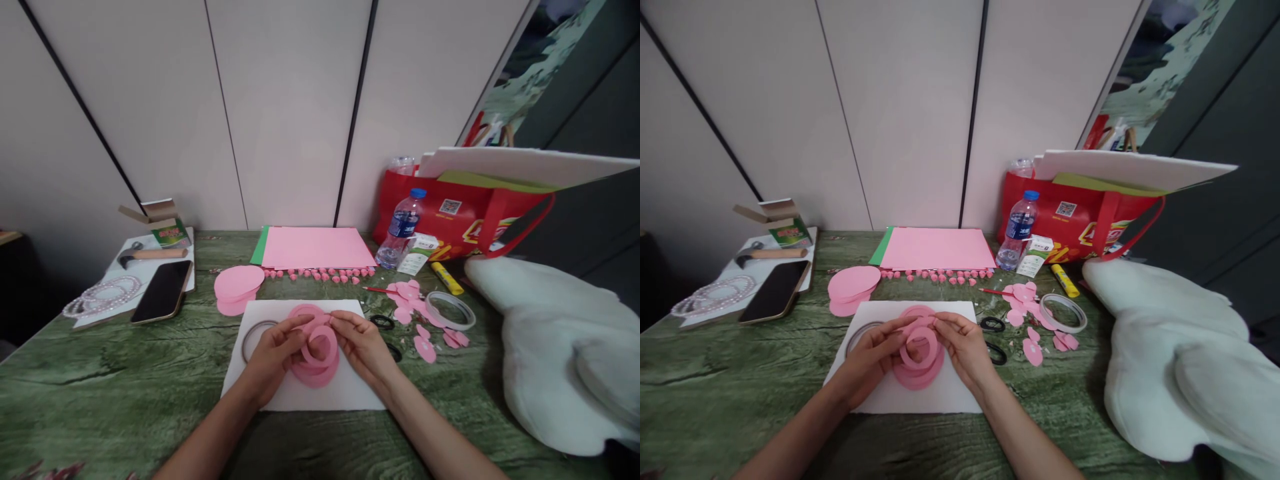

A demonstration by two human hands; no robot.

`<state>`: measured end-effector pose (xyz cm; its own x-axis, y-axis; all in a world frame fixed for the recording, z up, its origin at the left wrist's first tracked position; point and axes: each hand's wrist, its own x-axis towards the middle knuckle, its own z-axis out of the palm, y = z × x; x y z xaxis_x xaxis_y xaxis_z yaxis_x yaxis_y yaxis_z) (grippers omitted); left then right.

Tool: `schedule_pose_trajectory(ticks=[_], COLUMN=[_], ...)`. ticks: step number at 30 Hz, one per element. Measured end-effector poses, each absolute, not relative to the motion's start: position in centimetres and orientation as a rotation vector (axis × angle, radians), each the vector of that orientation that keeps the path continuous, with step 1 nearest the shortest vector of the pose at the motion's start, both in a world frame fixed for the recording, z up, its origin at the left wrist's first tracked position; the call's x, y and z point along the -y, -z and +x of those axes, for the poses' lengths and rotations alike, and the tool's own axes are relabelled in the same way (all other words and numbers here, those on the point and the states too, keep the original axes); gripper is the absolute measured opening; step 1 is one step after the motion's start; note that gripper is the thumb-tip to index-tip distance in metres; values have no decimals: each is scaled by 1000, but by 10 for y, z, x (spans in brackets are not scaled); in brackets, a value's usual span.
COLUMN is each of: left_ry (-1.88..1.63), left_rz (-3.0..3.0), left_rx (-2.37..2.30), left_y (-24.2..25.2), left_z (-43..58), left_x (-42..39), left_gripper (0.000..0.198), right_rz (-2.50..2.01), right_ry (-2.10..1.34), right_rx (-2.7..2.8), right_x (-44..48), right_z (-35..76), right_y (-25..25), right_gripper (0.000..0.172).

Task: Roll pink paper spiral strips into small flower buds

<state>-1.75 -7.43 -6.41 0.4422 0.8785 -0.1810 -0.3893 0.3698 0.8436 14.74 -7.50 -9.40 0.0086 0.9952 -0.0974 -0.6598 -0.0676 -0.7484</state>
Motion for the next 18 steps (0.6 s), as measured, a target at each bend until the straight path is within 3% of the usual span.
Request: schedule_pose_trajectory(ticks=[18], left_ry=[-901], left_rz=[844], left_rx=[-718], left_y=[63], left_z=[-16], left_x=[76], left_gripper=[31], right_rz=[-776], right_ry=[-1508], right_rx=[593], right_x=[75], right_z=[146], right_y=[92], right_gripper=[21])
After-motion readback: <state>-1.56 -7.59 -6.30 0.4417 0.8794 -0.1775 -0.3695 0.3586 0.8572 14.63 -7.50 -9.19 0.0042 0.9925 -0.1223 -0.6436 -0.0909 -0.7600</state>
